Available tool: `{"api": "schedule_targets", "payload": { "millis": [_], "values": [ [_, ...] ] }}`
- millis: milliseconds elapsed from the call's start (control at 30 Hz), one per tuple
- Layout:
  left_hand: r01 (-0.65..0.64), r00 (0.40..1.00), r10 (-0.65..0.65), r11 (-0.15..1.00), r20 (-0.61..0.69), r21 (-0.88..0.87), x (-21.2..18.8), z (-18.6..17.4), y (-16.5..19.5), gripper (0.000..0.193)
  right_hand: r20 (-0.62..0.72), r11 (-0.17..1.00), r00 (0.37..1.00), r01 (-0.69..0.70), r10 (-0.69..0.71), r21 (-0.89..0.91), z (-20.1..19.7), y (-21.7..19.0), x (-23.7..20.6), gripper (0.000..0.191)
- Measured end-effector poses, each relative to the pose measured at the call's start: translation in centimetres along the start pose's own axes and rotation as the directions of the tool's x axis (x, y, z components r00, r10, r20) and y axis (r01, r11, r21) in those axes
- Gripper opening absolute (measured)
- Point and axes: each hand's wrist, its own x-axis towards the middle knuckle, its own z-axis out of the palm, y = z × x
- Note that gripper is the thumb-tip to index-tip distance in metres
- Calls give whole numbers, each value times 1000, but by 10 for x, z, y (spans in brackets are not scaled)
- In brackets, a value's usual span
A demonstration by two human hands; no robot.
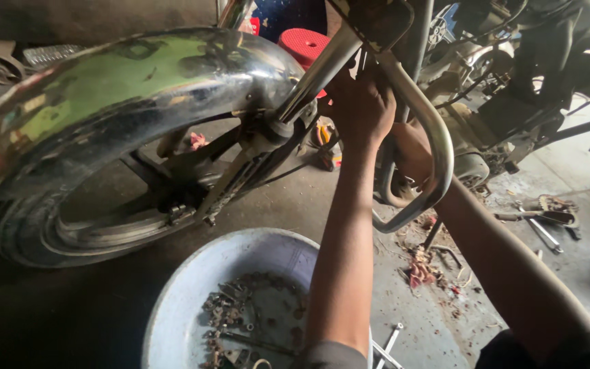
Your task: The person works on the front of a motorcycle, holding a metal crash bar and using a spanner to loosen and tighten bolts near the front wheel and fender. They reposition the bar, work on fasteners by hand, and place removed hardware in a basin on the floor.
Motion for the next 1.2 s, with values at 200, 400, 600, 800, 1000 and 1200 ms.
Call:
{"api": "schedule_targets", "payload": {
  "millis": [200,400,600,800,1000,1200],
  "values": [
    [24,999,-24,1000,33,0,-2,-7,0,33,3,987,999,-50,50,153,6,5,3,14],
    [48,979,-62,996,194,79,1,-19,8,38,27,986,995,-98,95,136,-3,12,9,18],
    [126,979,-137,989,151,75,0,-11,12,32,91,989,994,42,-55,140,3,7,4,17],
    [119,993,-119,993,0,-8,-3,0,13,35,51,992,998,27,-33,121,13,-6,-10,20],
    [209,974,-210,978,82,15,2,6,18,34,-26,991,992,119,-121,-60,7,3,-1,25],
    [60,992,-52,996,-115,66,-4,14,6,32,128,909,924,379,-361,-175,-13,35,10,40]
  ]
}}
